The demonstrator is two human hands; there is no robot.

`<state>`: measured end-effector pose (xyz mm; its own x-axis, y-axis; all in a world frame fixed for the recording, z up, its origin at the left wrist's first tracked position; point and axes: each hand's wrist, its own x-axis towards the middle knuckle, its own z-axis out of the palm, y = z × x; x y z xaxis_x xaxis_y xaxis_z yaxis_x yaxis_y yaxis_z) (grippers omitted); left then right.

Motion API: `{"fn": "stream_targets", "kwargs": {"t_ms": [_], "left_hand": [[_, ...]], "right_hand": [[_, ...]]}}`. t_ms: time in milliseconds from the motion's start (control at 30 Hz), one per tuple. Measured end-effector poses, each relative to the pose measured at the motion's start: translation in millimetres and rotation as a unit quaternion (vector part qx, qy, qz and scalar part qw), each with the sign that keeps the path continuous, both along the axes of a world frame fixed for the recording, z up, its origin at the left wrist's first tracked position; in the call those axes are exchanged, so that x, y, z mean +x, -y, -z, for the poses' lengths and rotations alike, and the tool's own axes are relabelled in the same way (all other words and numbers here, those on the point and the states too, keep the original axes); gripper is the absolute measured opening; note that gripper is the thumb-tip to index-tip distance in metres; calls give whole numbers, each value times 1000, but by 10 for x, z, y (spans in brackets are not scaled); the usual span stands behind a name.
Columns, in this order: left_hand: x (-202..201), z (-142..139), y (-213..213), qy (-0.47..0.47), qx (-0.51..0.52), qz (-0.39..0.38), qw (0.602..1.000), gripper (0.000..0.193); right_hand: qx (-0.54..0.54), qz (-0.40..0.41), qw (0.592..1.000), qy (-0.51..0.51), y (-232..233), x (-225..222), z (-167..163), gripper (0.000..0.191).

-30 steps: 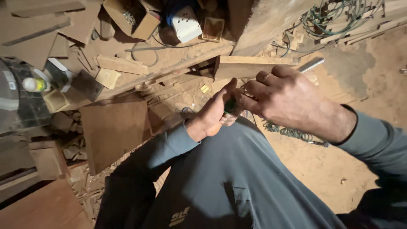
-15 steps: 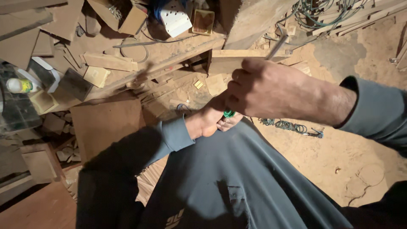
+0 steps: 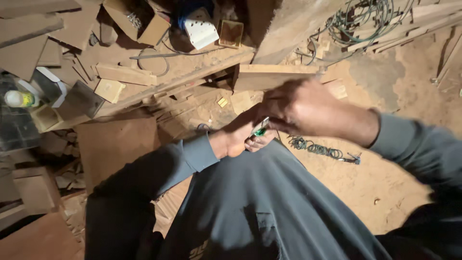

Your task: The person takes a small bottle of yellow liquid with a green cap, opens it, and pours some into an open can on the workbench. They then carry the bottle to a cluttered bench beside a grinding wheel and apply the liquid from the bottle onto a small flat blade-like piece, working it with their fingers.

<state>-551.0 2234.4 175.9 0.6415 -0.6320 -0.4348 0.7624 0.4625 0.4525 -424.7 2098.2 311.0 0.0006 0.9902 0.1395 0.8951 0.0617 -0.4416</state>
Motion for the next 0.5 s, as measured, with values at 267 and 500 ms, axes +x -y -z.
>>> {"fn": "stream_targets", "kwargs": {"t_ms": [267,500], "left_hand": [[58,-2,-7,-61,5,-42,997,63],[132,-7,84,7,118,-181,976,42]], "right_hand": [[44,173,975,-135,342,-206,564,28],[51,399,883,-242,395,-511,755,17]]}}
